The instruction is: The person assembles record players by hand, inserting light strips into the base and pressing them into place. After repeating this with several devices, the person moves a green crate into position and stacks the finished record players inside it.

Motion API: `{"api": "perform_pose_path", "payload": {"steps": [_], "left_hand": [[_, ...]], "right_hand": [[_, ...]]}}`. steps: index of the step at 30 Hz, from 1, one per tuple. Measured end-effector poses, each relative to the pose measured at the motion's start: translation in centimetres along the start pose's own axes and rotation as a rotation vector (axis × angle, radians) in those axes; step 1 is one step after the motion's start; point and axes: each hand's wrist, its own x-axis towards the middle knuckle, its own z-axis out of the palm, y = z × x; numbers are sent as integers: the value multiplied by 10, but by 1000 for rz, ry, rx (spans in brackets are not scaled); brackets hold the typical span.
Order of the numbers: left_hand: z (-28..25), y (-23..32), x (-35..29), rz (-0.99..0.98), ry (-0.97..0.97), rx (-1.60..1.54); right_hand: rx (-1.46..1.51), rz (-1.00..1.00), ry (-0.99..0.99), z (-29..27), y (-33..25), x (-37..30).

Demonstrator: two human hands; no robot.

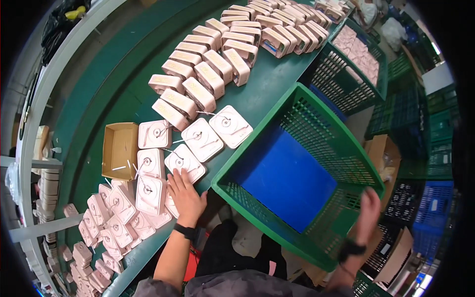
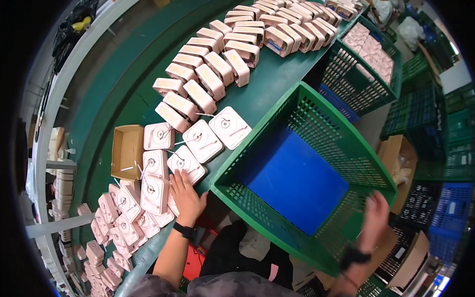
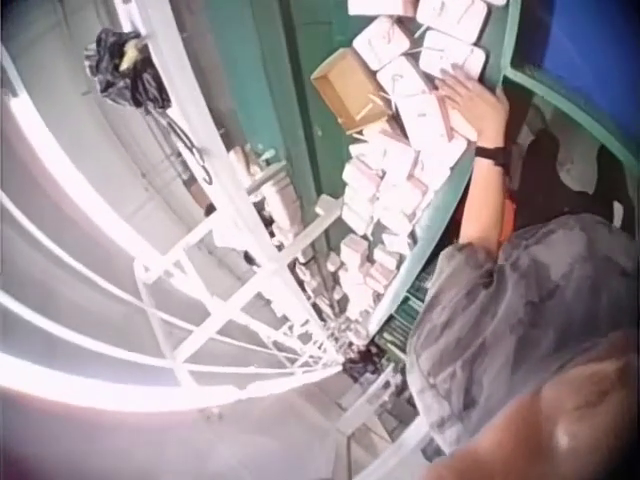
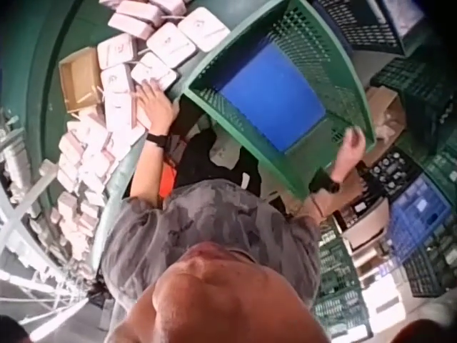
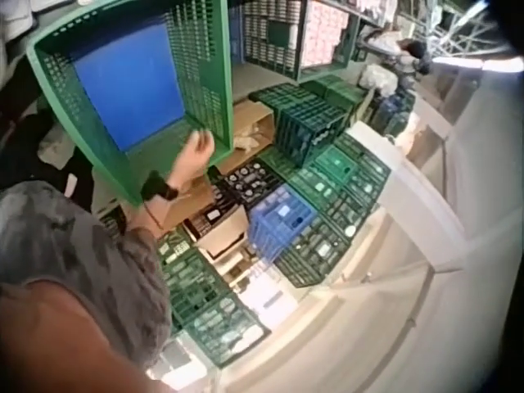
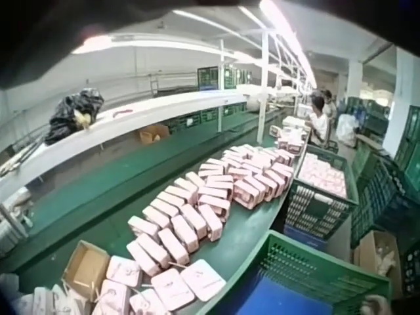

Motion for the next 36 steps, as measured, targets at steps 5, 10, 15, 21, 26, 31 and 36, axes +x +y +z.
{"api": "perform_pose_path", "payload": {"steps": [5, 10, 15, 21, 26, 31, 36], "left_hand": [[34, -24, -7, 101, 123, -145], [33, -27, -27, 102, 139, -149], [30, -26, -30, -30, 126, -163], [35, -11, -28, -161, 43, -16], [41, -20, -25, -183, 95, 131], [54, -15, -34, -167, 149, 44], [48, -29, -41, -223, 227, 17]], "right_hand": [[-226, -830, -658, 241, -160, -9], [-895, -879, -804, 367, -180, -35], [-936, -641, -857, 388, -170, -38], [570, -45, -1030, 332, -174, 15], [707, 147, -849, 246, -89, 53], [-204, 392, -602, 316, 122, 101], [-295, 384, -338, 444, 199, 87]]}}
